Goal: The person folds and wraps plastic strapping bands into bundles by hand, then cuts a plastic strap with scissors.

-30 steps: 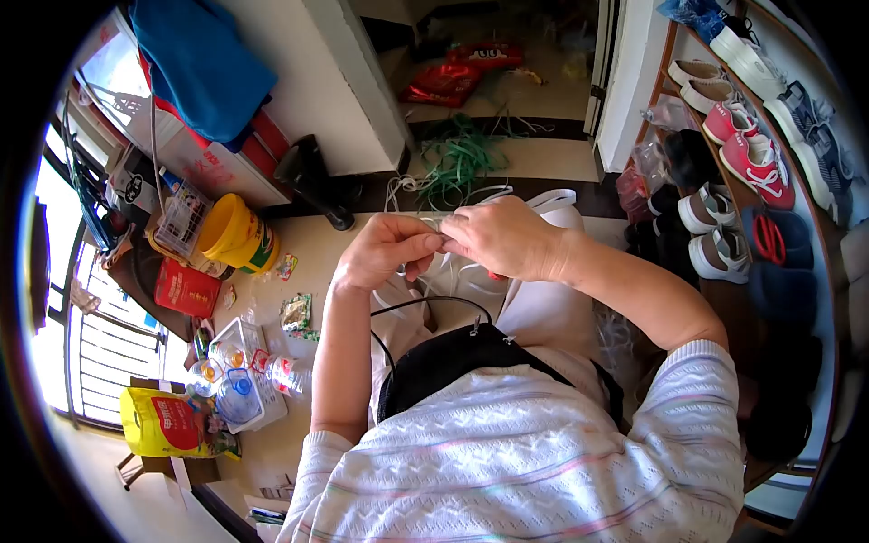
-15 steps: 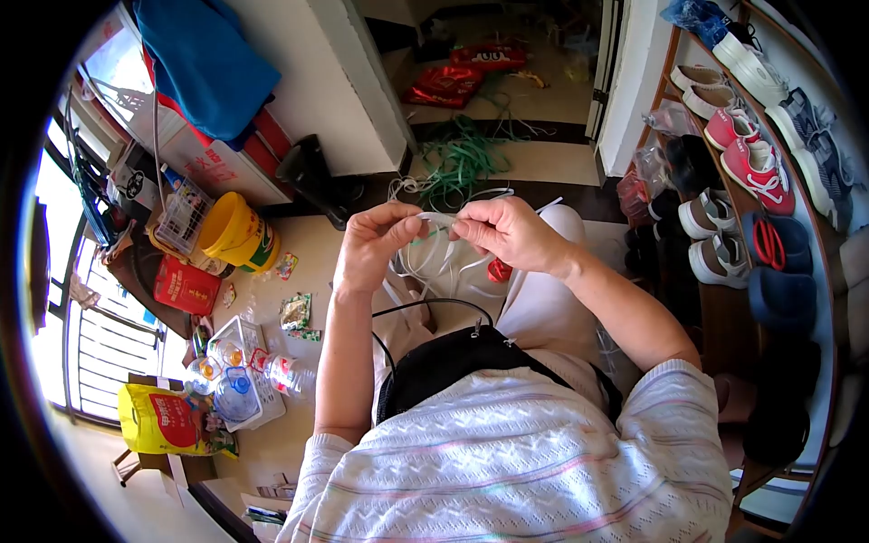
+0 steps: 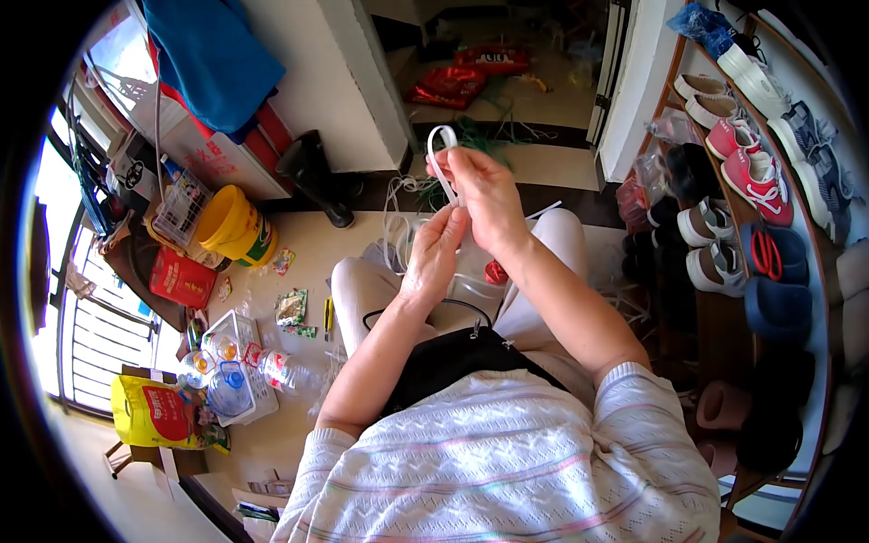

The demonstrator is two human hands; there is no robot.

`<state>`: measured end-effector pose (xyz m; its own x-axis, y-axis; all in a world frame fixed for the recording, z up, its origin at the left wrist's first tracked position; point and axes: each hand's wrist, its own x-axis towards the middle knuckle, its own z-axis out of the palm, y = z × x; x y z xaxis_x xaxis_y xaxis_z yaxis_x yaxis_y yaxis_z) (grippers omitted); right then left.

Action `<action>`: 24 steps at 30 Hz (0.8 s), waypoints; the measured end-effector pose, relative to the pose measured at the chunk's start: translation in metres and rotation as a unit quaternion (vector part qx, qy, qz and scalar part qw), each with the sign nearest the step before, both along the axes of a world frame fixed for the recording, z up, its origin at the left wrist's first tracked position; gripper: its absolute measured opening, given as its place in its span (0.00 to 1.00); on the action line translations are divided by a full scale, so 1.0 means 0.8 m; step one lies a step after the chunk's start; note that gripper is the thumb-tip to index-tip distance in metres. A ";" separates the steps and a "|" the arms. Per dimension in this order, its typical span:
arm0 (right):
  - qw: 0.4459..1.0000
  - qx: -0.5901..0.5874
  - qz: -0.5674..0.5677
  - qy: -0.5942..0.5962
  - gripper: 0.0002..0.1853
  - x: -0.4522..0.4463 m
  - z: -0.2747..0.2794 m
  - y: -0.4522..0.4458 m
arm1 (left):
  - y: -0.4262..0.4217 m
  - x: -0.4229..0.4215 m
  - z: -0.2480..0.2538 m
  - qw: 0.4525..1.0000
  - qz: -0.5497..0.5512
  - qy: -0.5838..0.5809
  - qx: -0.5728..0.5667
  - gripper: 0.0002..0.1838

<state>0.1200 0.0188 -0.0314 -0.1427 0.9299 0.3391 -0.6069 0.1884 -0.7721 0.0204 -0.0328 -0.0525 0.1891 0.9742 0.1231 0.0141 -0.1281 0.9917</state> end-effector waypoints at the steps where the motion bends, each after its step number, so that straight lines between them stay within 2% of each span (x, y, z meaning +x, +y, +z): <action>1: 1.000 -0.018 0.007 0.018 0.13 0.002 -0.002 0.006 | 0.001 0.000 -0.004 1.000 -0.002 -0.012 0.005 0.19; 3: 0.997 -0.052 0.021 0.053 0.13 0.005 -0.003 0.012 | 0.002 0.001 -0.006 0.999 -0.008 -0.038 0.014 0.18; 4: 0.997 -0.066 -0.026 0.033 0.13 0.003 0.004 0.009 | 0.000 0.004 -0.005 0.999 0.016 0.009 0.046 0.18; 7: 0.996 -0.052 -0.035 0.056 0.15 0.007 0.001 0.025 | -0.020 0.013 0.025 0.993 0.029 0.109 0.032 0.16; 8: 0.995 -0.059 -0.042 0.067 0.15 0.009 0.002 0.028 | -0.018 0.015 0.019 0.998 0.019 0.050 0.021 0.18; 11: 0.993 -0.075 -0.058 0.072 0.14 0.015 0.008 0.029 | -0.010 0.013 0.007 0.995 -0.058 0.080 -0.023 0.14; 12: 0.993 -0.069 -0.046 0.086 0.14 0.018 0.001 0.034 | -0.013 0.015 0.013 0.993 -0.037 0.083 -0.071 0.14; 15: 0.994 -0.059 -0.021 0.091 0.13 0.036 -0.010 0.046 | -0.004 0.002 0.004 0.995 -0.016 0.101 0.001 0.14; 16: 0.997 -0.053 -0.004 0.051 0.13 0.047 -0.012 0.050 | -0.002 -0.003 0.003 0.993 -0.002 0.116 0.017 0.13; 17: 0.998 -0.054 -0.012 -0.039 0.15 0.062 -0.011 0.051 | 0.002 -0.011 0.001 0.990 -0.012 0.137 0.019 0.13; 18: 0.987 -0.031 -0.083 -0.134 0.17 0.077 0.001 0.049 | 0.007 -0.021 -0.001 0.987 -0.021 0.157 0.021 0.13; 19: 0.962 -0.008 -0.151 -0.228 0.19 0.091 0.010 0.052 | 0.010 -0.029 0.001 0.984 -0.030 0.177 0.022 0.14; 20: 0.911 0.113 -0.292 -0.269 0.21 0.103 0.000 0.072 | 0.009 -0.035 0.007 0.976 -0.030 0.217 0.018 0.14; 21: 0.825 0.203 -0.376 -0.371 0.22 0.113 0.030 0.053 | 0.012 -0.039 0.008 0.970 -0.050 0.235 0.032 0.14; 23: 0.765 0.363 -0.297 -0.440 0.22 0.095 0.086 -0.010 | 0.020 -0.039 0.007 0.956 -0.095 0.272 0.060 0.15; 24: 0.735 0.421 -0.179 -0.500 0.24 0.083 0.089 -0.025 | 0.023 -0.036 0.008 0.955 -0.118 0.259 0.089 0.13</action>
<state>0.1861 -0.0011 0.0397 -0.5101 0.4883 0.7080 0.3902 0.8650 -0.3155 -0.0086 -0.0141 -0.0462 0.4816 0.8691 0.1131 0.4456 -0.3540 0.8223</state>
